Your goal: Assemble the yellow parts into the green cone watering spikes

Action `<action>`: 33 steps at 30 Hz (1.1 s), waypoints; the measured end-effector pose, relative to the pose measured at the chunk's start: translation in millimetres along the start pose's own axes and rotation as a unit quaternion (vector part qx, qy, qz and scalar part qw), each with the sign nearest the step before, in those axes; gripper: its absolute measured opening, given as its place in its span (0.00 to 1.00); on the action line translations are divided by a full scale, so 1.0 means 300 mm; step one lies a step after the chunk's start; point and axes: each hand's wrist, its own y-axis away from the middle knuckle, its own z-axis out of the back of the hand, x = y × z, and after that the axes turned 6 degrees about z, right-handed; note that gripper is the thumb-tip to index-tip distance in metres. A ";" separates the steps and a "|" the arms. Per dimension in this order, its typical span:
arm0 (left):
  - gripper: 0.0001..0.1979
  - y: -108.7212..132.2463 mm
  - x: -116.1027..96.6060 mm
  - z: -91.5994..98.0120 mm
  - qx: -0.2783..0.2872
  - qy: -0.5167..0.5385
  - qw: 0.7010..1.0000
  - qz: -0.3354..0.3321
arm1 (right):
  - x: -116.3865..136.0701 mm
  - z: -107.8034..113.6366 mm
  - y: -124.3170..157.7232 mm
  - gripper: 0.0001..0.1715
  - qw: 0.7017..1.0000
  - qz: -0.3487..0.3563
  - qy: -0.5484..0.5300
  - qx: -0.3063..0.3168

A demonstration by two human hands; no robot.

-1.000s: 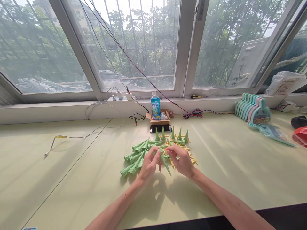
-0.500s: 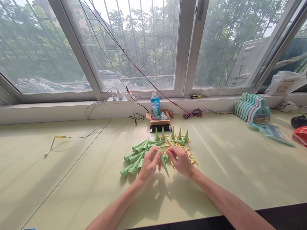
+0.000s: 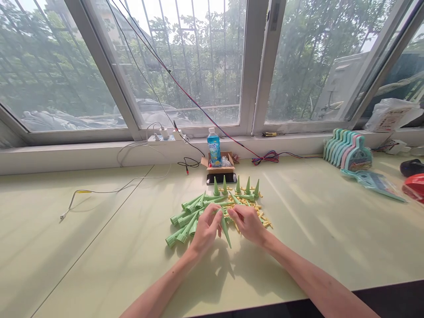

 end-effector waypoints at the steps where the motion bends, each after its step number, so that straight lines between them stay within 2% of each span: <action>1: 0.16 0.000 0.001 -0.001 -0.003 0.000 1.000 0.000 | 0.001 0.000 0.000 0.28 1.000 -0.001 0.000 0.000; 12: 0.14 0.000 0.008 -0.004 -0.020 0.011 1.000 -0.004 | 0.014 0.007 0.000 0.19 1.000 0.007 -0.009 0.022; 24: 0.12 0.000 0.033 0.000 0.002 -0.009 0.999 -0.048 | -0.008 -0.009 0.004 0.25 0.999 0.009 -0.034 0.024; 33: 0.13 0.001 0.022 0.000 -0.003 -0.014 0.999 -0.031 | -0.004 -0.011 -0.001 0.26 0.999 0.011 -0.036 0.013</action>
